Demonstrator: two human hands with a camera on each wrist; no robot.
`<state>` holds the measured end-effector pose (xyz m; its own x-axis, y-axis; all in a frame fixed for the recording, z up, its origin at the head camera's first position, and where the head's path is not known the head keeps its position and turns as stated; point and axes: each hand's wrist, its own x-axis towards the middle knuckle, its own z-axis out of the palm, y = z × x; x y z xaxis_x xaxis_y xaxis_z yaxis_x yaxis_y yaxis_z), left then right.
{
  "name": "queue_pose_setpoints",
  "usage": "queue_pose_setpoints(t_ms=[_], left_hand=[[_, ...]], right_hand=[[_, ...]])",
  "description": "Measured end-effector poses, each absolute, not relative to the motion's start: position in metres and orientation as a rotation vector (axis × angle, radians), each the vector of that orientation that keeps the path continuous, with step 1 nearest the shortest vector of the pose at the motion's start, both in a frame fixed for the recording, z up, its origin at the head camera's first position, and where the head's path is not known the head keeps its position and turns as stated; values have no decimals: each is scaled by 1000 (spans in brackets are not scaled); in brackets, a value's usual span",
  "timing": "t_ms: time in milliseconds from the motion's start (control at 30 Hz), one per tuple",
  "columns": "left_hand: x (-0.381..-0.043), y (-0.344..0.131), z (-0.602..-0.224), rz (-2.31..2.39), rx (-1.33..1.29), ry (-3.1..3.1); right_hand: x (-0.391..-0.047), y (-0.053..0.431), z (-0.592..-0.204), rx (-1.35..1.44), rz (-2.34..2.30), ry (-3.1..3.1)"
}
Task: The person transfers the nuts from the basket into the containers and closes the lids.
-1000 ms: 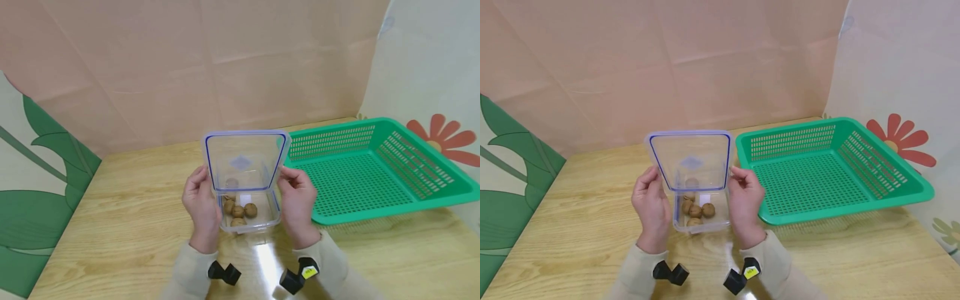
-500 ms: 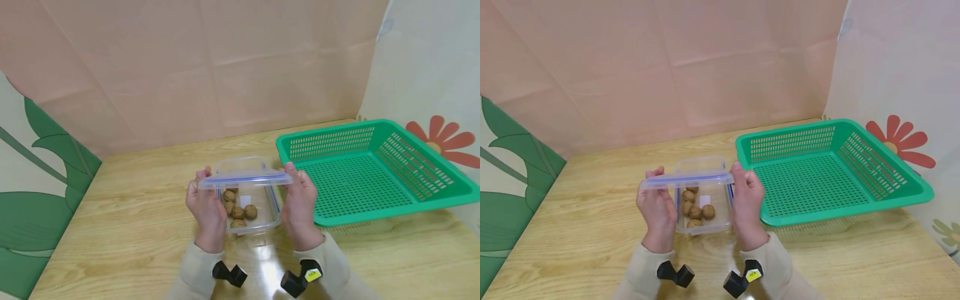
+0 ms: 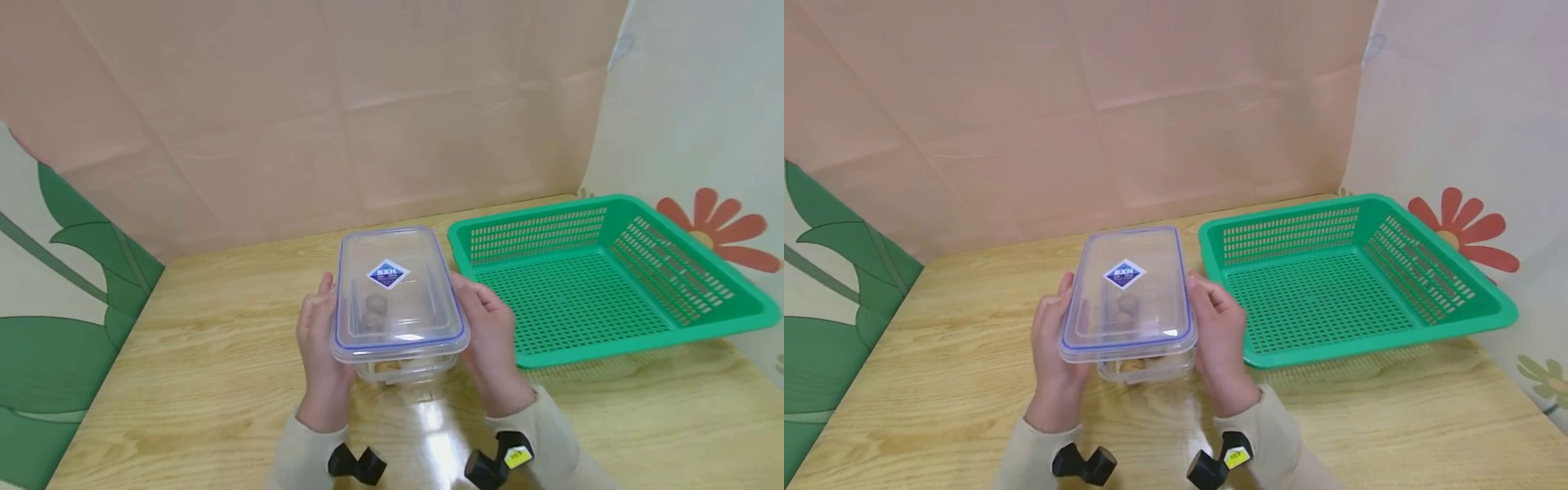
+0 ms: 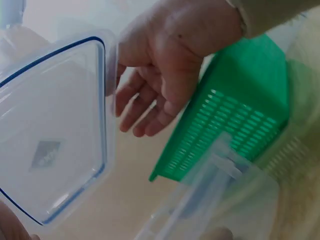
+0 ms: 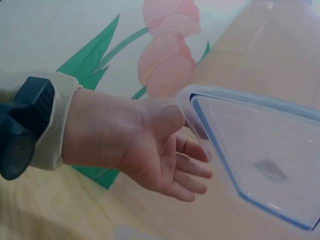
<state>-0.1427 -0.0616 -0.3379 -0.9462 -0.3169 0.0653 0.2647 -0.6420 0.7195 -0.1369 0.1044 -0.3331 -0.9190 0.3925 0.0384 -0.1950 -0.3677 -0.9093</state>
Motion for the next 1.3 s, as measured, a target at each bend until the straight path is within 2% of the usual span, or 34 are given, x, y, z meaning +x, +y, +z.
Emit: queue_pose_setpoints(t_ms=[267, 633, 900, 1300], left_hand=[[-131, -79, -375, -2378, 38, -1483], [-142, -73, -422, -2307, 116, -1627], [-149, -65, -435, -2283, 215, -1691], [-152, -59, -441, -2325, 266, -1582]], right_hand=[[-128, 105, -353, -106, 2211, -1931], [-137, 113, -401, -21, 2222, -1987], [-144, 118, -423, -66, 2252, -2017], [-147, 118, -426, -141, 2231, -2033]])
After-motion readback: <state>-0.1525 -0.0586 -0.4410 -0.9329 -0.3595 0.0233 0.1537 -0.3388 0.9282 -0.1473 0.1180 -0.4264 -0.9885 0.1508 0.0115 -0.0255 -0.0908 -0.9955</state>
